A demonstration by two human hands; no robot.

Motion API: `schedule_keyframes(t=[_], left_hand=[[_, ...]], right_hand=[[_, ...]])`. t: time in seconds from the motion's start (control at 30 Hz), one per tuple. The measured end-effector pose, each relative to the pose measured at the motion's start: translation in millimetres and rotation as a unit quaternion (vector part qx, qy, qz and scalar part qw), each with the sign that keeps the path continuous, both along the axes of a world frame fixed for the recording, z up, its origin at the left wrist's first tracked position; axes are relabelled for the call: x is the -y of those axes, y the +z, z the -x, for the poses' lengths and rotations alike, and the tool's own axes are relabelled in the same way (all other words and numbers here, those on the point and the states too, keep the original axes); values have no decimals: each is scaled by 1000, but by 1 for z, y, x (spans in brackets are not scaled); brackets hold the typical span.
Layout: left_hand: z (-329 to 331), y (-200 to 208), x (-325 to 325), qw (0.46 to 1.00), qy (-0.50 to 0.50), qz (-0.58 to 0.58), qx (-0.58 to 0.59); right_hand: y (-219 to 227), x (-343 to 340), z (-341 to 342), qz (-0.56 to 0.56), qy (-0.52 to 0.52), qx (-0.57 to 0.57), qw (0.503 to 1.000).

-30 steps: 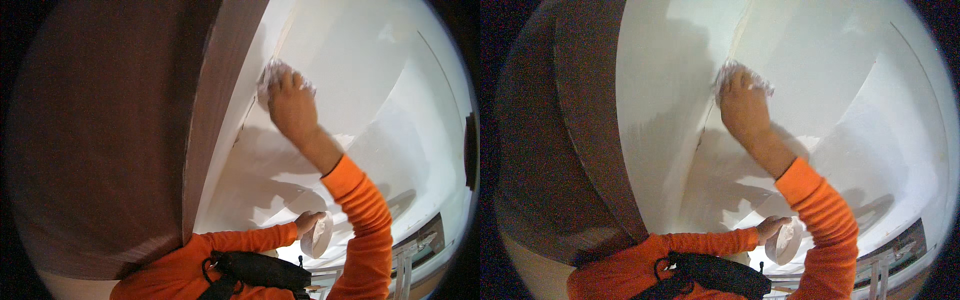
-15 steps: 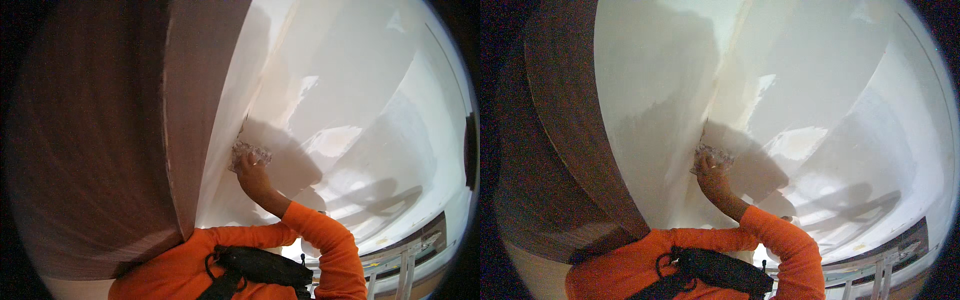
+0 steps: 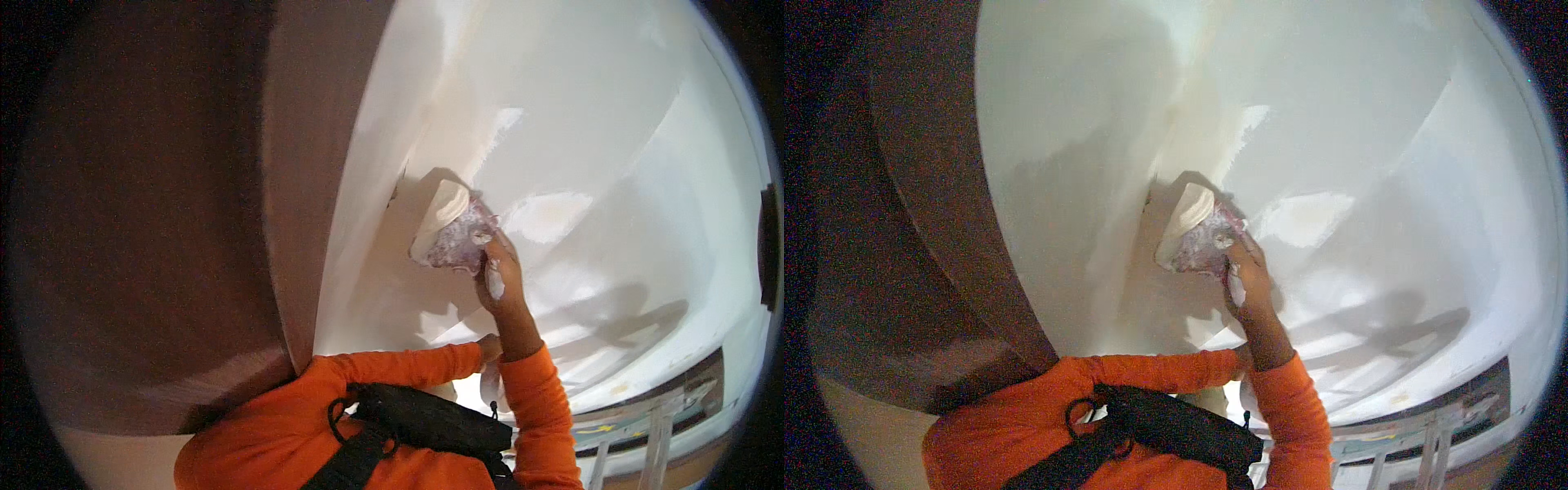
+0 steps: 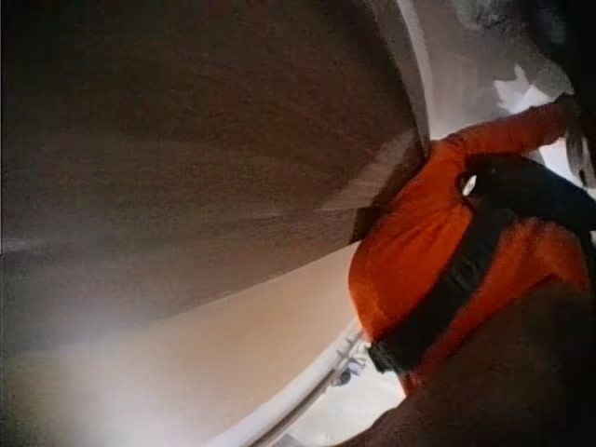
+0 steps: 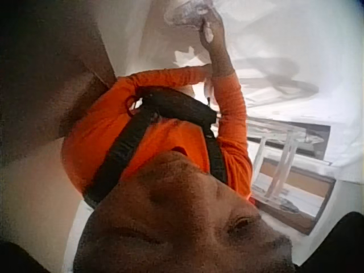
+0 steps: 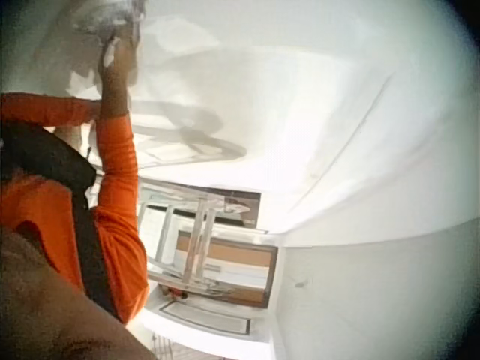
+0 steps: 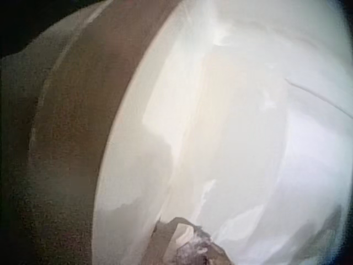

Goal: The person applies drywall compound to a wall seam using a putty knife, repeatedly picking up compound from a container and smoothing it over the surface.

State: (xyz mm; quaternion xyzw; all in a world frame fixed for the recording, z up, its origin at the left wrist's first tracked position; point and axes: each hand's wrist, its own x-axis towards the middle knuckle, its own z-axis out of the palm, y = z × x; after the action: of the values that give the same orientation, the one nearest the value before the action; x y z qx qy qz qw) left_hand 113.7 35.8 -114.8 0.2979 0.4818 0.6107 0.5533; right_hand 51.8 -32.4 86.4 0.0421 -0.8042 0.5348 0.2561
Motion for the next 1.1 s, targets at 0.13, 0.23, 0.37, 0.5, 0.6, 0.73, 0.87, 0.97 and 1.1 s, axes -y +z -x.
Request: schedule_keyframes(t=[0.13,0.23,0.37,0.5,0.6,0.73,0.87,0.97,1.1], left_hand=[[16,26,17,1000,-2,-6,9],[28,42,49,999,-11,-21,-32],[30,44,32,995,33,13,-97],[37,64,59,995,6,-4,-95],[48,77,82,993,-24,-5,-114],[99,49,73,972,-39,-42,-229],[118,87,160,982,-47,-43,-177],[136,44,206,975,-12,-88,-202],[151,22,253,880,77,-116,-454]], right_hand=[[83,45,-33,-470,-10,-104,876],[111,49,-22,-780,24,-249,574],[123,15,28,-862,159,-248,412],[129,20,58,-825,197,-223,480],[143,23,74,-873,166,-259,378],[162,64,69,-908,110,-191,356],[173,55,67,-874,104,-200,431],[143,57,52,-921,15,-144,362],[124,39,42,-922,-50,-171,345]])
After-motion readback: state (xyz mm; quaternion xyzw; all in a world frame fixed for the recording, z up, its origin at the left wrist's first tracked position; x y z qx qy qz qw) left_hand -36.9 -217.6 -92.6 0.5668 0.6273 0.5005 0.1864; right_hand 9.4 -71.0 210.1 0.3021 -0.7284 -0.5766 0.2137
